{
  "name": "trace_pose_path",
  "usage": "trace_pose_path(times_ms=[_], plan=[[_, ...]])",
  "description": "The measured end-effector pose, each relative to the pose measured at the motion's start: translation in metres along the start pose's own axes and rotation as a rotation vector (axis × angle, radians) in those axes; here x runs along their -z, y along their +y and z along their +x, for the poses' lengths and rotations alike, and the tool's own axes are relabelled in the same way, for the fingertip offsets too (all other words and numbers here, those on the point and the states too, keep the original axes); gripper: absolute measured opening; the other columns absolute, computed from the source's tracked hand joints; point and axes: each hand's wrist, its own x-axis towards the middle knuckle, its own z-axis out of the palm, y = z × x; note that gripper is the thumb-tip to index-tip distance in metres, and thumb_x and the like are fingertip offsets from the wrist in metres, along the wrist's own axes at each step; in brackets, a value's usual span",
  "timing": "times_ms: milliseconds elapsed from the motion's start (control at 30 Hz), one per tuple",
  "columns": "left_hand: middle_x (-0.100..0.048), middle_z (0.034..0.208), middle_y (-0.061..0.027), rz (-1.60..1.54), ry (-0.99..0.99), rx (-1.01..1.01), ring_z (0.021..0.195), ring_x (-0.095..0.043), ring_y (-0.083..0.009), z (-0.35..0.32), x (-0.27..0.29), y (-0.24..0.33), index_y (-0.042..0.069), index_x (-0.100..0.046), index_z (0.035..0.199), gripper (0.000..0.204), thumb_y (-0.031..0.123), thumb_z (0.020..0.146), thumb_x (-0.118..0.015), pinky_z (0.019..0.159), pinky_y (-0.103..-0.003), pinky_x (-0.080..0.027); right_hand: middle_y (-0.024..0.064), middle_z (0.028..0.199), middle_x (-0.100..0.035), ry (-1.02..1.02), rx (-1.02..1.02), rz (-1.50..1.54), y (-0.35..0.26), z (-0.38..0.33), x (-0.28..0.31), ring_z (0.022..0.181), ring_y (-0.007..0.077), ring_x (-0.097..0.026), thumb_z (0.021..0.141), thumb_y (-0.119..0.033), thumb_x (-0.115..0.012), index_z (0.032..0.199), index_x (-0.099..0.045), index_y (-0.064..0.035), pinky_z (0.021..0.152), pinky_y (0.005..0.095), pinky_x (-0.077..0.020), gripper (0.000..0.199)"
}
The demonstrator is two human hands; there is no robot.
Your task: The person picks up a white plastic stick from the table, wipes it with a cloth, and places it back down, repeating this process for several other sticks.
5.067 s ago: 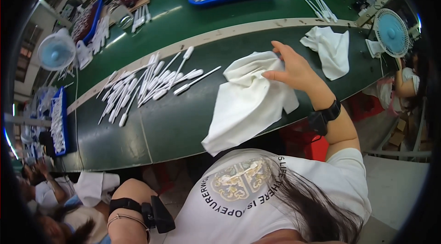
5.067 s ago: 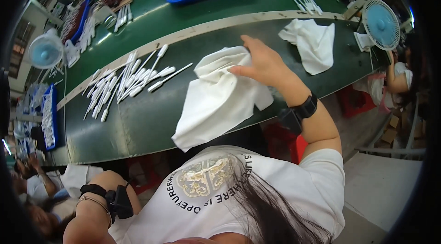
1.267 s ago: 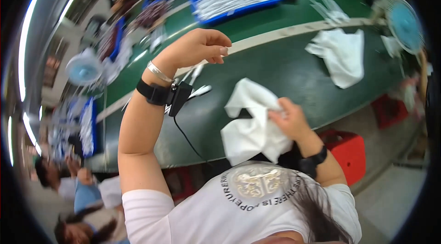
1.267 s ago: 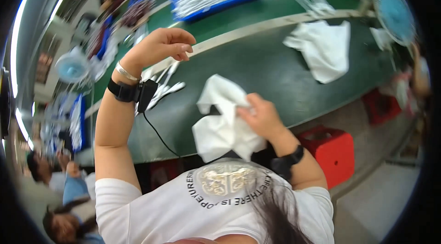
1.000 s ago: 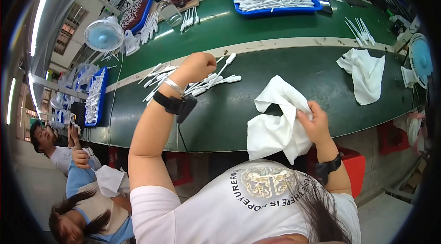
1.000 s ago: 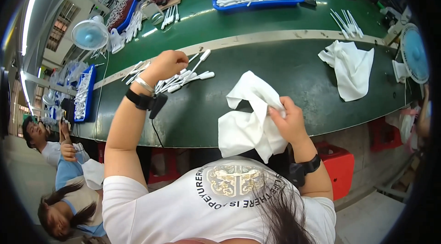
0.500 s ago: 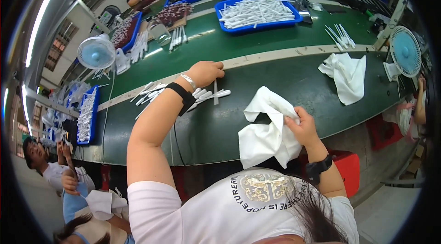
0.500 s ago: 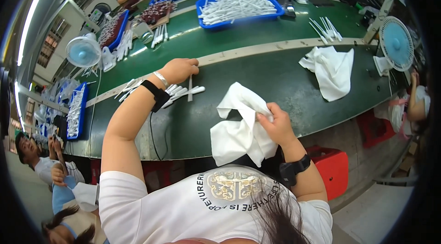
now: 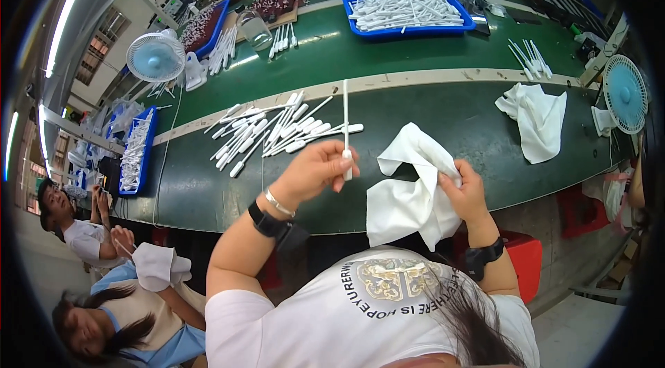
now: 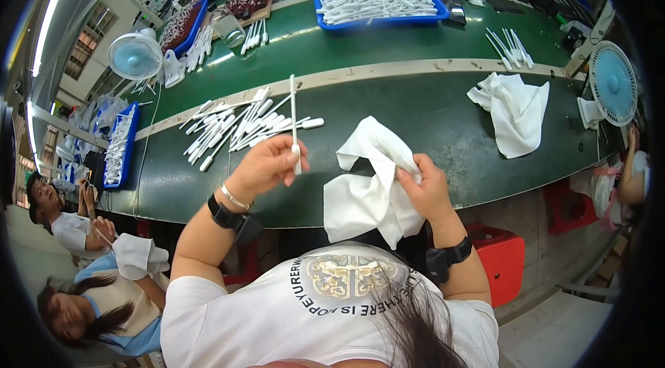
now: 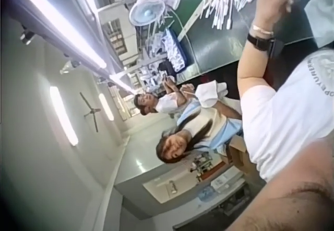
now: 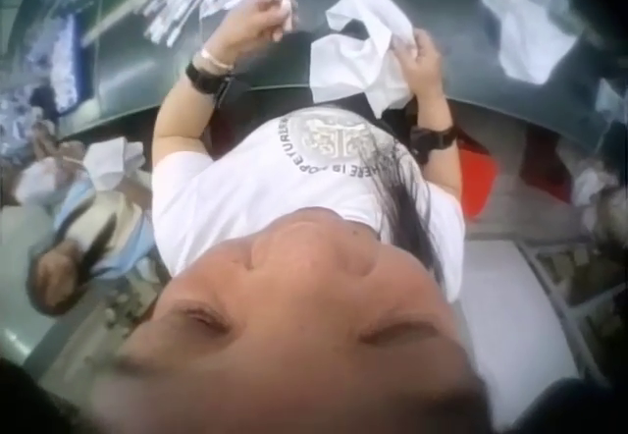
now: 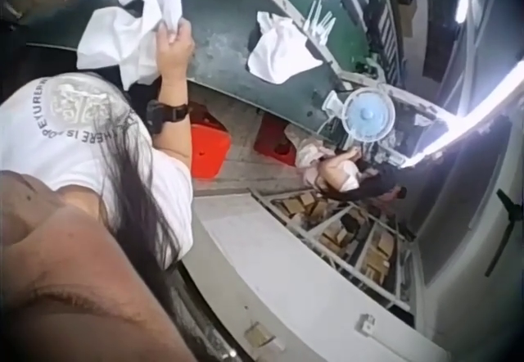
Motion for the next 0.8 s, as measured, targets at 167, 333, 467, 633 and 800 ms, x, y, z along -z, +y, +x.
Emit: trace_pose_path(times_ms=[167, 333, 467, 633, 800], plan=[[-0.06, 0.08, -0.0132, -0.363, -0.012, 0.03, 0.05, -0.049, -0.0102, -0.01, -0.016, -0.043, 0.004, -0.054, 0.086, 0.007, 0.009, 0.084, -0.056, 0.046, -0.018, -0.04, 0.006, 0.08, -0.06, -0.011, -0.006, -0.032, 0.0, -0.001, 0.002, 0.072, 0.0106, -0.054, 0.078, -0.011, -0.061, 0.092, -0.055, -0.0001, 0.064, 0.0248, -0.0437, 0.019], [-0.06, 0.078, -0.0138, -0.464, 0.013, 0.062, 0.048, -0.045, -0.01, -0.012, -0.018, -0.057, 0.004, -0.053, 0.084, 0.005, 0.008, 0.083, -0.057, 0.044, -0.018, -0.036, 0.0057, 0.094, -0.056, 0.109, -0.038, 0.376, 0.003, 0.0, -0.002, 0.082, 0.01, -0.051, 0.076, -0.009, -0.062, 0.098, -0.053, -0.0015, 0.071, 0.024, -0.0414, 0.024], [-0.06, 0.075, -0.0136, -0.463, 0.013, 0.093, 0.047, -0.042, -0.0093, -0.018, -0.026, -0.058, 0.004, -0.052, 0.081, 0.006, 0.007, 0.082, -0.057, 0.043, -0.018, -0.034, 0.0075, 0.1, -0.052, 0.322, 0.157, -0.082, -0.013, 0.0, 0.013, 0.086, 0.0129, -0.049, 0.073, -0.008, -0.064, 0.101, -0.051, -0.0027, 0.075, 0.0257, -0.0403, 0.032], [-0.059, 0.072, -0.013, -0.54, 0.048, 0.144, 0.047, -0.042, -0.0093, -0.019, -0.029, -0.059, 0.005, -0.052, 0.08, 0.006, 0.005, 0.082, -0.057, 0.042, -0.018, -0.034, 0.0089, 0.1, -0.052, 0.17, 0.308, -0.459, -0.025, 0.003, 0.02, 0.084, 0.0161, -0.05, 0.071, -0.01, -0.066, 0.101, -0.052, -0.0036, 0.074, 0.0272, -0.0411, 0.034], [-0.058, 0.071, -0.0121, -0.533, 0.042, 0.111, 0.047, -0.043, -0.0094, -0.022, -0.028, -0.062, 0.005, -0.051, 0.079, 0.007, 0.006, 0.081, -0.058, 0.041, -0.018, -0.031, 0.0087, 0.092, -0.055, 0.116, 0.174, -0.513, -0.029, 0.004, 0.016, 0.079, 0.0175, -0.052, 0.071, -0.013, -0.067, 0.1, -0.054, -0.0029, 0.068, 0.0282, -0.0429, 0.034]])
